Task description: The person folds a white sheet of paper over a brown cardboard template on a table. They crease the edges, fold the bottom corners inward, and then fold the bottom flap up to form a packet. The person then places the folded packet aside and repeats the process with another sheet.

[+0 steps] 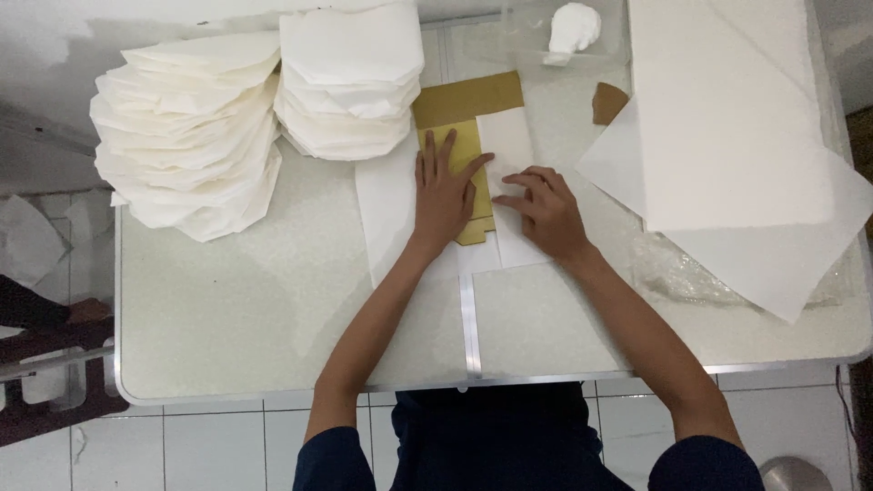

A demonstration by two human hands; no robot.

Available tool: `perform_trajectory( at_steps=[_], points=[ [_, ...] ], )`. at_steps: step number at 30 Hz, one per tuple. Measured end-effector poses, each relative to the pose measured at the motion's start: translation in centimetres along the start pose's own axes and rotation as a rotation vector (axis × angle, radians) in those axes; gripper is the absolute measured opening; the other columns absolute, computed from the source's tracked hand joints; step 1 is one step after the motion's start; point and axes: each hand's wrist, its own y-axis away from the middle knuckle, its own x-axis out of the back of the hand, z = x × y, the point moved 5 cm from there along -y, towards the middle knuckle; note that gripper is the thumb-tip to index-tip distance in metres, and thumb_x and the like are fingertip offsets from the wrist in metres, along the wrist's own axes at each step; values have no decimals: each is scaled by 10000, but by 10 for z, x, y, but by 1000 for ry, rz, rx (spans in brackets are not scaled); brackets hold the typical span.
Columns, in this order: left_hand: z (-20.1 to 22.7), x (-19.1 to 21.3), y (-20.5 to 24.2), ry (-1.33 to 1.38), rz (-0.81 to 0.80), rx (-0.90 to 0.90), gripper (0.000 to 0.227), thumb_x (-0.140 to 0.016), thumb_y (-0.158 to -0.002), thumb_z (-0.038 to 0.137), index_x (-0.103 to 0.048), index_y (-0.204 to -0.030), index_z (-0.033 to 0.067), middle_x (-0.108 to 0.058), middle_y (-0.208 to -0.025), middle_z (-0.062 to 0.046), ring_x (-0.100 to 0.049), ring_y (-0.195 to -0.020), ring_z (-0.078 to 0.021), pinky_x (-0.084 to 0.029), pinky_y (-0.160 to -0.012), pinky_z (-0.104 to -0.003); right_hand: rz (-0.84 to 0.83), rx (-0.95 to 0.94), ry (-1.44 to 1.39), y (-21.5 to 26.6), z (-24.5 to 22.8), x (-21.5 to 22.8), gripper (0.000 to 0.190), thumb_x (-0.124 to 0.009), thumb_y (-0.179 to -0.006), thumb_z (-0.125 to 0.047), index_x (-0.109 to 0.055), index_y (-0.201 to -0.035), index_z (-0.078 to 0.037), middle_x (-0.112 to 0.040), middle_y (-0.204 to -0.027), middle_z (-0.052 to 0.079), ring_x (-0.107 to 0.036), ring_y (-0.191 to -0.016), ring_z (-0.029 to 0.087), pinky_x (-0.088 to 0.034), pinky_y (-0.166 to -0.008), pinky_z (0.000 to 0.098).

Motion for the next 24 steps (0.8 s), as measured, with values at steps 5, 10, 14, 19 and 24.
perform_trajectory(
  at_steps=[5, 10, 14, 19, 24],
  points=[
    [-1, -2, -1, -24, 18, -2, 564, -548, -1028, 160, -452, -1482, 480, -241, -1631, -146, -88, -1535, -459, -196, -1218, -630, 13, 80, 46, 7, -1, -7, 402, -603, -903, 144, -796, -908, -209, -698, -1208, -9, -627, -1129, 250, -517, -851, 349],
    [-4, -8, 0, -25, 28, 1, 571, -555, -1028, 172, -440, -1484, 495, -238, -1635, -139, -78, -1541, -456, -197, -1221, -633, 19, 106, -61, 4, -8, -1, 416, -585, -879, 195, -769, -827, -174, -727, -1157, 7, -656, -1064, 260, -522, -797, 345],
    [-3, -5, 0, -29, 32, -5, 559, -556, -1024, 173, -457, -1479, 482, -247, -1633, -141, -82, -1543, -450, -207, -1220, -628, 13, 149, -124, 5, -11, -1, 381, -592, -889, 183, -764, -829, -151, -738, -1141, 27, -665, -1043, 275, -536, -775, 351],
    [-4, -5, -1, -35, 32, -11, 561, -555, -1028, 183, -442, -1489, 482, -224, -1645, -141, -79, -1546, -447, -187, -1229, -629, 9, 205, -126, 1, -19, 2, 362, -579, -912, 161, -764, -907, -150, -740, -1118, 26, -672, -1026, 254, -543, -769, 335],
    [-4, -8, -1, -58, -5, -12, 619, -578, -1018, 177, -388, -1515, 493, -208, -1644, -158, -69, -1537, -469, -189, -1222, -641, -34, 166, -165, -3, -22, 4, 260, -665, -886, 105, -771, -899, -132, -759, -932, 21, -690, -980, 242, -552, -791, 339]
  ],
)
